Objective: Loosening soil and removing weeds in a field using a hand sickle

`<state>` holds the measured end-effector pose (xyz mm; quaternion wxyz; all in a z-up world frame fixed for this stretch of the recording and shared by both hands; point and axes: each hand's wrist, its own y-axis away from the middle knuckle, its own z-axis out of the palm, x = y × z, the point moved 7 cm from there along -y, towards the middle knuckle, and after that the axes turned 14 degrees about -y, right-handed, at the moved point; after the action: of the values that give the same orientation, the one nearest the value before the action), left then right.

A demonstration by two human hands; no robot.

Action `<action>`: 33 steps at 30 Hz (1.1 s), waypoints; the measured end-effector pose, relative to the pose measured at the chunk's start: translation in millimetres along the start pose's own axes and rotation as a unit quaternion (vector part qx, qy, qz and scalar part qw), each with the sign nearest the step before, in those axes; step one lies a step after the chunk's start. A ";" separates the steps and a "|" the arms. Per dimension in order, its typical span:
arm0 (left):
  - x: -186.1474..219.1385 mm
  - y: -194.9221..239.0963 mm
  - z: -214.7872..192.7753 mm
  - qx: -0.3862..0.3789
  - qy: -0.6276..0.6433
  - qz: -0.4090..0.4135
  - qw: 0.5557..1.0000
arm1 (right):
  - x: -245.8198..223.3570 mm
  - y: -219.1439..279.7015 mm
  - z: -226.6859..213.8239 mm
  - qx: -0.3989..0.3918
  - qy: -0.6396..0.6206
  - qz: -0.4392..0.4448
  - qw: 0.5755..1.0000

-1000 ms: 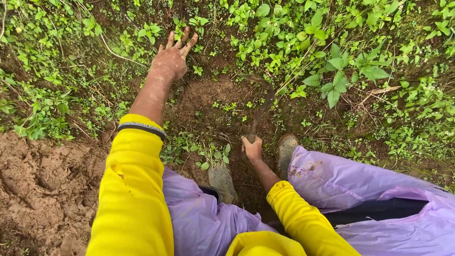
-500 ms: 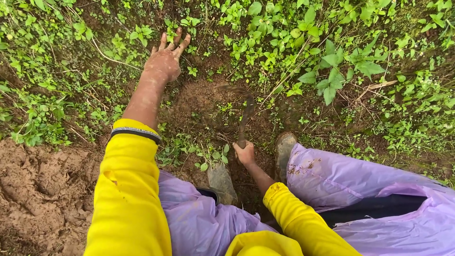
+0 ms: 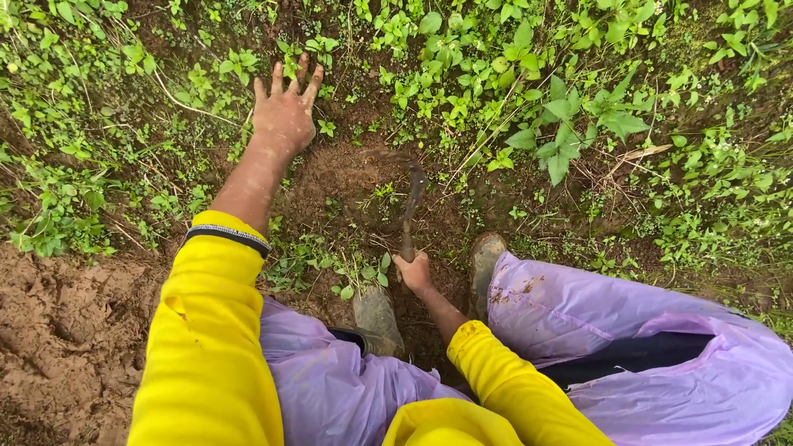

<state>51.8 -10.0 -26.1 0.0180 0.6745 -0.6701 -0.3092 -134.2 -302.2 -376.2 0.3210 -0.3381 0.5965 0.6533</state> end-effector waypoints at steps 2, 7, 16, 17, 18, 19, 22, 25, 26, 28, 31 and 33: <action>24.7 -9.2 12.3 0.080 -0.040 -0.018 0.996 | -13.7 -6.4 2.3 0.022 -0.115 -0.033 0.993; 102.7 20.1 4.5 0.208 -0.155 0.115 0.959 | -20.6 23.5 18.4 -0.023 -0.007 -0.058 0.998; 200.9 5.9 95.9 0.167 -0.114 0.307 0.930 | -45.4 19.8 2.9 -0.078 0.065 -0.043 0.994; 198.8 -4.5 104.3 0.226 -0.109 0.244 0.937 | -64.1 18.7 -8.3 -0.048 0.089 -0.040 0.994; 195.9 -12.8 113.3 0.283 -0.104 0.178 0.937 | -82.8 18.2 -19.6 -0.017 0.114 -0.036 0.993; 200.4 -21.4 122.2 0.283 -0.104 0.180 0.936 | -82.9 11.8 -25.7 -0.015 0.114 -0.036 0.993; 201.1 -52.3 160.9 0.108 -0.188 0.114 0.969 | -81.3 -0.6 -47.7 0.016 0.089 -0.039 0.995; 208.8 -63.8 179.0 0.041 -0.228 0.152 0.961 | -77.6 2.1 -54.5 0.018 0.068 -0.044 0.997; 215.3 -72.4 192.2 0.027 -0.235 0.152 0.960 | -76.6 5.6 -54.6 0.011 0.053 -0.035 0.998; 222.8 -82.9 203.5 0.014 -0.244 0.151 0.958 | -80.2 10.6 -54.2 0.006 0.037 -0.026 0.999; 219.4 -76.1 192.3 0.033 -0.219 0.135 0.966 | -85.8 14.5 -49.5 -0.008 0.034 -0.018 0.999; 215.6 -62.7 174.6 0.042 -0.219 0.121 0.967 | -87.7 11.4 -50.2 -0.015 0.027 -0.030 0.999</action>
<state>11.4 -133.0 -279.4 -0.1200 0.5044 -0.7470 -0.4162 -91.0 -354.5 -300.4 0.3192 -0.3776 0.5849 0.6430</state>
